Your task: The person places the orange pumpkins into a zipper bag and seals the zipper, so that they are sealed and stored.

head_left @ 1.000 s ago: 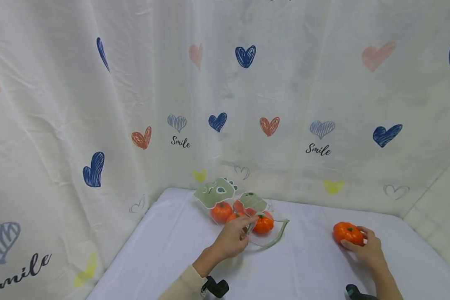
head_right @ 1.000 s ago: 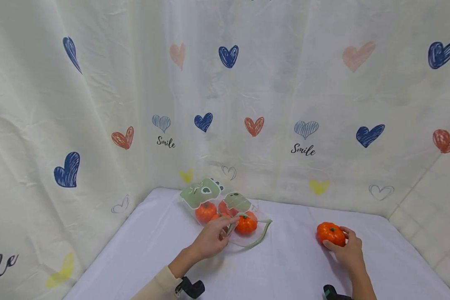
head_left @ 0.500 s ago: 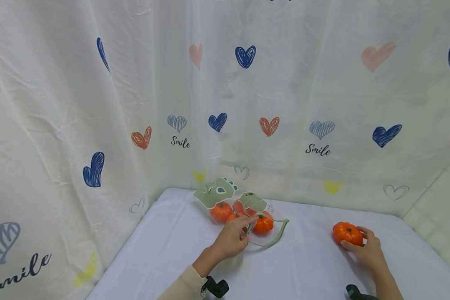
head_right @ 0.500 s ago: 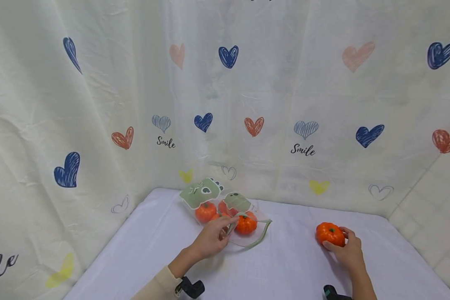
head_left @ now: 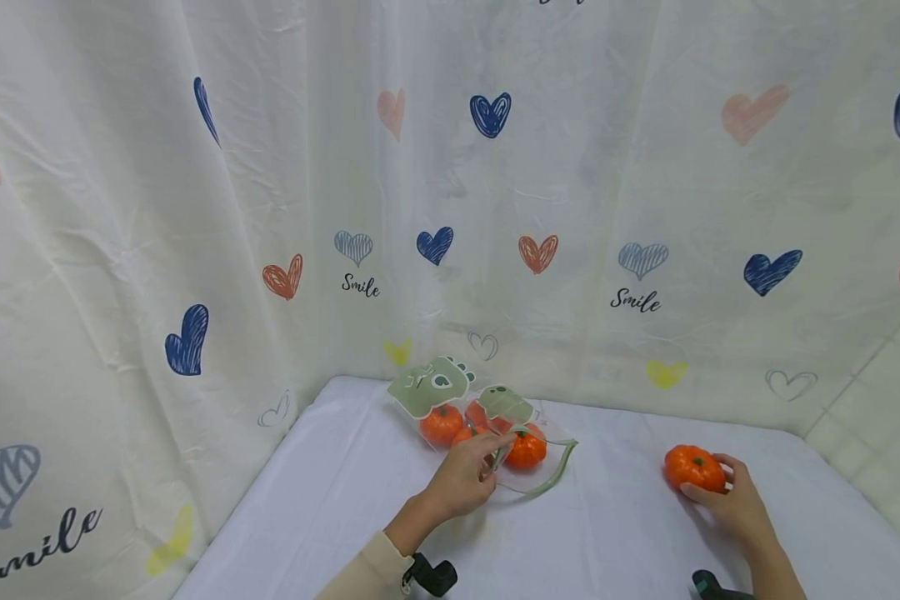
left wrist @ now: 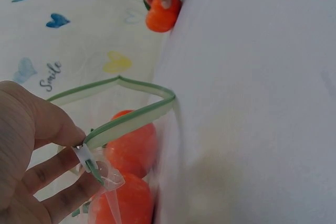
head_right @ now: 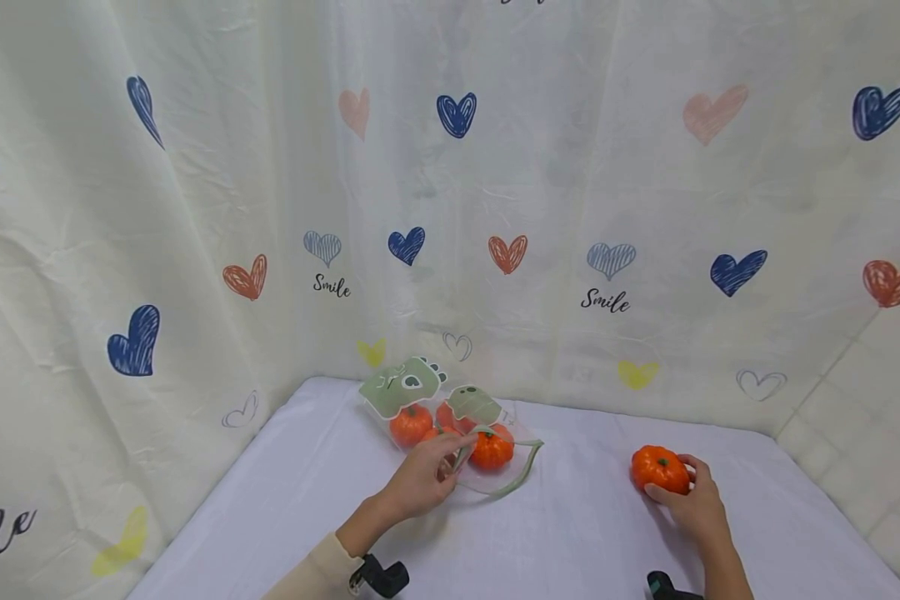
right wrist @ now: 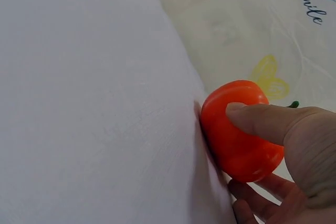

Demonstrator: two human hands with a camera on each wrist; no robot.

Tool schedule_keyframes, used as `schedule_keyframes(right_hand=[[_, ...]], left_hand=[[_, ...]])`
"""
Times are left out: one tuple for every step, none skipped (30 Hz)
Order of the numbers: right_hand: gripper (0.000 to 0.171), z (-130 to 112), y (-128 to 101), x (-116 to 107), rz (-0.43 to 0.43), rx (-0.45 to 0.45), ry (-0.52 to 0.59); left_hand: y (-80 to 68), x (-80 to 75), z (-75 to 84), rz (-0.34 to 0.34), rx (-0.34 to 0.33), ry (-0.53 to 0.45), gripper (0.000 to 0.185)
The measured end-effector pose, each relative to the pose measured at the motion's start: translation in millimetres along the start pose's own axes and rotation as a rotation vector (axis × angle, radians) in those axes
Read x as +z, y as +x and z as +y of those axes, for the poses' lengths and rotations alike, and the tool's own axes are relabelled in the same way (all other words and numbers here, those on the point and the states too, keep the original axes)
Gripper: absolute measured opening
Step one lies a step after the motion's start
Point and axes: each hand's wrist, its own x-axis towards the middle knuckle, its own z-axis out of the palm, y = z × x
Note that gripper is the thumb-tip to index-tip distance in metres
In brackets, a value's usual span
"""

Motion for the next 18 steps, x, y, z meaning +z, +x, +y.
schedule_keyframes(right_hand=[[0.117,0,0,0,-0.002,-0.003,-0.002],[0.117,-1,0,0,-0.005,-0.005,-0.002],[0.117,-2,0,-1,-0.008,-0.009,-0.003],[0.117,-3,-1,-1,-0.013,-0.012,-0.007],[0.117,-3,0,-1,-0.019,-0.015,-0.010],[0.118,-4,0,-1,-0.024,-0.018,-0.015],[0.118,-5,0,-1,-0.029,-0.018,-0.019],[0.119,-6,0,0,-0.037,-0.020,-0.020],[0.119,-7,0,0,-0.046,-0.024,-0.025],[0.119,-9,0,0,-0.054,-0.026,-0.028],[0.120,-10,0,1,-0.062,-0.027,-0.027],[0.120,-11,-1,1,-0.072,-0.033,-0.025],[0.120,-13,-1,1,-0.082,-0.040,-0.022],[0.121,-15,-2,1,-0.093,-0.048,-0.019],[0.122,-16,-3,2,-0.104,-0.055,-0.018],[0.122,-18,-3,2,-0.114,-0.064,-0.020],[0.122,-20,-4,2,-0.123,-0.075,-0.021],[0.121,-22,-5,2,-0.129,-0.085,-0.023]], left_hand=[[-0.1,0.0,-0.1,-0.001,-0.002,0.000,0.068],[-0.2,-0.1,-0.2,-0.001,-0.002,-0.001,0.068],[-0.1,-0.1,-0.3,0.000,-0.001,-0.001,0.068],[0.0,-0.2,-0.3,0.001,0.001,-0.003,0.068],[0.0,-0.3,-0.2,0.001,0.004,-0.004,0.068],[0.1,-0.4,-0.1,0.003,0.006,-0.003,0.068],[0.2,-0.5,0.0,0.003,0.009,-0.002,0.067],[0.2,-0.4,0.1,0.004,0.012,-0.003,0.067],[0.2,-0.4,0.1,0.004,0.013,-0.002,0.067],[0.2,-0.3,0.2,0.003,0.013,-0.002,0.067],[0.1,-0.2,0.2,0.002,0.013,-0.003,0.067],[0.2,-0.1,0.3,0.002,0.012,-0.004,0.067],[0.3,0.0,0.2,0.001,0.010,-0.005,0.067],[0.3,0.0,0.4,0.001,0.009,-0.005,0.067],[0.3,-0.2,0.5,0.001,0.008,-0.002,0.067],[0.4,-0.2,0.5,0.003,0.008,0.000,0.067],[0.3,-0.3,0.7,0.004,0.008,0.002,0.067],[0.3,-0.4,0.7,0.004,0.007,0.005,0.067]])
